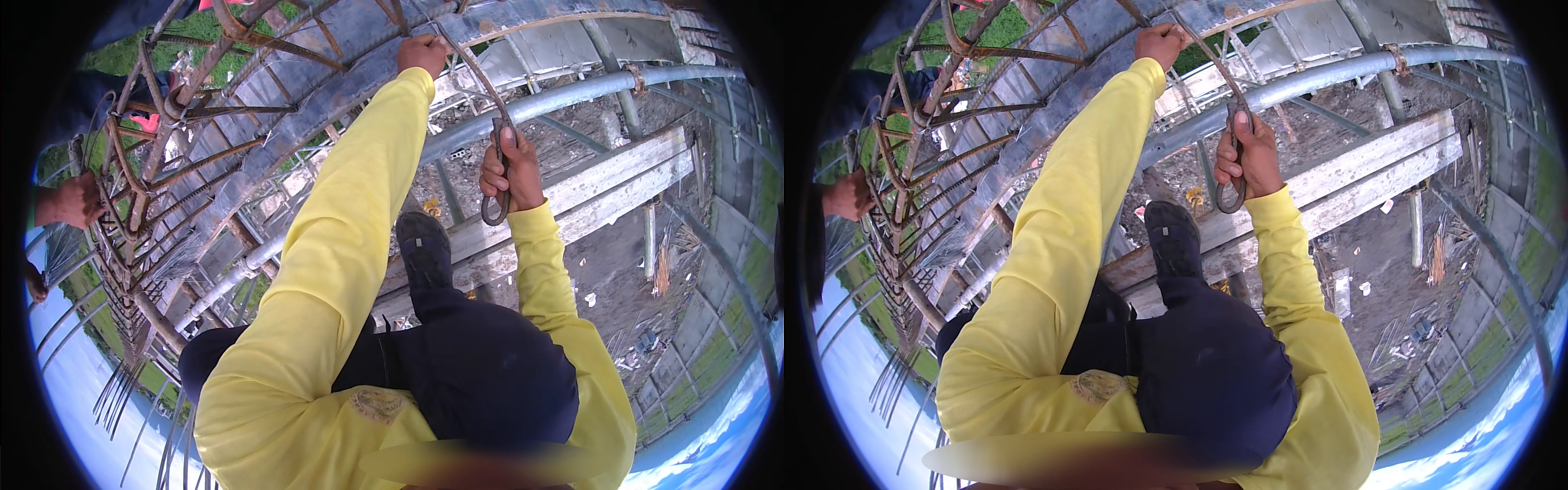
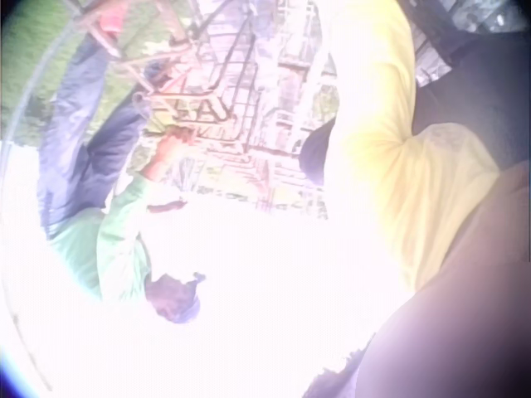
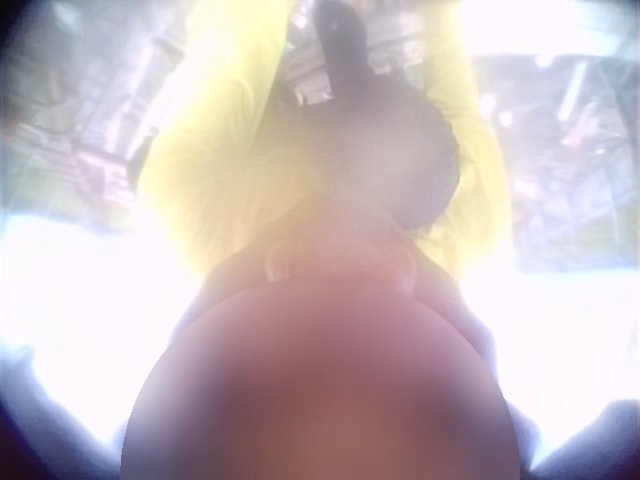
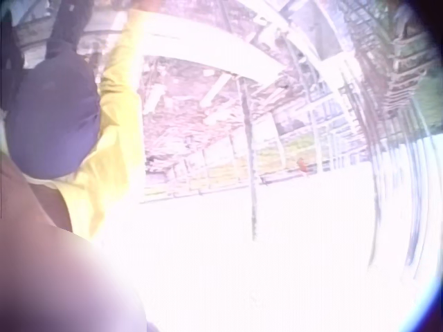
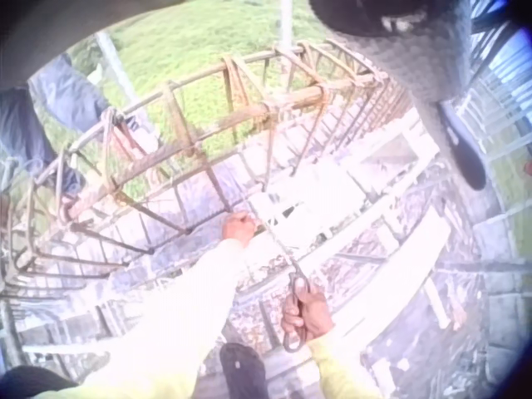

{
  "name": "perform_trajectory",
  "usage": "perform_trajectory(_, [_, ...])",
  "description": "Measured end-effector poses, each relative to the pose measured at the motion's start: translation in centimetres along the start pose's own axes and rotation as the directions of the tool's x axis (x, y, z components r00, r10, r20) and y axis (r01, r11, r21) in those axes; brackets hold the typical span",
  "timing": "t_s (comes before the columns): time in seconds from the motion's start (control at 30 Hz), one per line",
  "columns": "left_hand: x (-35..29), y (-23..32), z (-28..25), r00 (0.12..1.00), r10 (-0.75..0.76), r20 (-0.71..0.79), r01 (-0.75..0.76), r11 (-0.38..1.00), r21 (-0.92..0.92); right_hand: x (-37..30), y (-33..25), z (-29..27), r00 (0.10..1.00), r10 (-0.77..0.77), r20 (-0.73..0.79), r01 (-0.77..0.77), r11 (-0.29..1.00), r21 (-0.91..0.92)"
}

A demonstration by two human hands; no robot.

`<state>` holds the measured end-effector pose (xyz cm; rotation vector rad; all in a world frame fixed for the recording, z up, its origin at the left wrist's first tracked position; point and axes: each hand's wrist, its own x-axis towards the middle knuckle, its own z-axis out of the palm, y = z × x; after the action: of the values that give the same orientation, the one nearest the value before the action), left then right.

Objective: The person stands on a wooden plank of a metal scaffolding structure and uses pliers to tighten wire ties at multiple joints of the scaffolding frame. The person repeatedly reaches for wire ties, wraps them around intersecting metal bars, and twists them with pliers to secure the structure.

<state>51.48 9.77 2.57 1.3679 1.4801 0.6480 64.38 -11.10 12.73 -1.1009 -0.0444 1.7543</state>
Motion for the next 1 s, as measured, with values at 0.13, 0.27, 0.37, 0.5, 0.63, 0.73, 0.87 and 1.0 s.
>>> perform_trajectory(0.13, [0.1,-0.2,-0.3,0.984,-0.145,0.101,0.160,0.975,-0.157,0.2,0.5,0.8,0.890,-0.454,-0.039,0.222,0.505,-0.834])
perform_trajectory(0.27, [-1.2,0.8,-0.8,0.902,-0.316,0.293,0.424,0.778,-0.464,-0.1,1.6,1.0,0.698,-0.638,0.325,0.383,-0.051,-0.922])
perform_trajectory(0.37, [-2.5,1.9,-1.7,0.845,-0.312,0.434,0.533,0.554,-0.639,-1.0,1.1,1.0,0.807,-0.435,0.400,0.302,-0.278,-0.912])
perform_trajectory(0.5, [-2.1,3.5,-1.9,0.846,-0.298,0.442,0.532,0.525,-0.665,-2.2,0.7,1.8,0.877,-0.253,0.410,0.248,-0.493,-0.834])
perform_trajectory(0.63, [-1.5,3.6,-0.1,0.896,-0.400,0.195,0.437,0.709,-0.553,-1.3,0.2,1.2,0.919,-0.086,0.385,0.394,0.159,-0.905])
perform_trajectory(0.73, [-1.5,3.1,0.5,0.929,-0.362,0.071,0.356,0.828,-0.433,1.1,0.1,-0.3,0.853,0.149,0.500,0.095,0.898,-0.430])
perform_trajectory(0.87, [-1.3,3.0,0.1,0.928,-0.323,0.184,0.372,0.808,-0.457,2.1,2.8,-0.3,0.699,0.151,0.699,-0.336,0.932,0.135])
perform_trajectory(1.0, [-0.7,3.2,-2.0,0.908,-0.310,0.283,0.372,0.907,-0.199,1.2,4.2,1.2,0.675,0.266,0.688,-0.452,0.886,0.100])
